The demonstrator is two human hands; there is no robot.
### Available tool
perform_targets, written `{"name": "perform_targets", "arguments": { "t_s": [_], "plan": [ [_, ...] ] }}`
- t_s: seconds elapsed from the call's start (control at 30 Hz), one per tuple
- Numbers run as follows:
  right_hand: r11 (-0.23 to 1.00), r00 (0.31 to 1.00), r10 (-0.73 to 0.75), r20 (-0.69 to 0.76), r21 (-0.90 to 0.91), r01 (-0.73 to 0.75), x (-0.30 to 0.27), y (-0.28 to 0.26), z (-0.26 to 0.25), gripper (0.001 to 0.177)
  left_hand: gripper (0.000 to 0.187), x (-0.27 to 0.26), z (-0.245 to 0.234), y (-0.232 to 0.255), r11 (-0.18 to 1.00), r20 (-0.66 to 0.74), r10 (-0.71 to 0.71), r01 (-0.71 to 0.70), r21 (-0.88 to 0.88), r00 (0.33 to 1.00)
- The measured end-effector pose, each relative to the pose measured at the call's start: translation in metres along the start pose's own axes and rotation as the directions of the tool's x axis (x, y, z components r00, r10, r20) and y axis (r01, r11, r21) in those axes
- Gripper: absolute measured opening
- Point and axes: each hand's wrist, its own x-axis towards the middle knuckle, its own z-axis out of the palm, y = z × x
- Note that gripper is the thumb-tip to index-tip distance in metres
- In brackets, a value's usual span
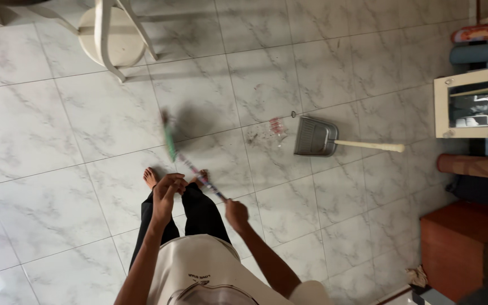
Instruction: The person sweeps debris from a tiled floor into a dustpan using a broom and then carries the dustpan and broom across the room.
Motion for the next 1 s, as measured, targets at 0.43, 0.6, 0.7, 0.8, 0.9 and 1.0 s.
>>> {"name": "perform_targets", "arguments": {
  "t_s": [0.43,0.6,0.7,0.8,0.9,1.0],
  "plan": [
    [0.870,0.877,0.480,-0.010,-0.122,-0.478,-0.013,0.104,-0.084,0.024,0.023,0.018,0.026,0.016,0.998,0.099,0.047,-0.044,-0.040,0.994],
    [0.900,0.904,0.424,-0.050,0.130,-0.415,0.017,0.089,-0.094,0.031,0.027,0.028,0.023,0.055,0.987,0.110,0.157,-0.153,-0.045,0.981],
    [0.951,0.953,0.275,-0.130,0.184,-0.249,0.046,0.053,-0.078,0.031,0.037,0.042,0.020,0.078,0.980,0.150,0.193,-0.197,0.011,0.970],
    [0.958,0.980,0.179,-0.084,0.243,-0.154,0.083,-0.004,-0.049,0.028,0.051,0.063,0.011,0.099,0.952,0.194,0.258,-0.283,0.119,0.947],
    [0.978,0.994,0.032,-0.102,0.210,-0.010,0.141,-0.065,-0.029,0.024,0.058,0.093,-0.006,0.121,0.945,0.116,0.302,-0.314,0.095,0.946],
    [0.975,0.998,0.064,-0.013,0.215,-0.059,0.211,-0.103,-0.022,0.024,0.058,0.119,-0.029,0.152,0.884,0.112,0.403,-0.418,0.209,0.908]
  ]
}}
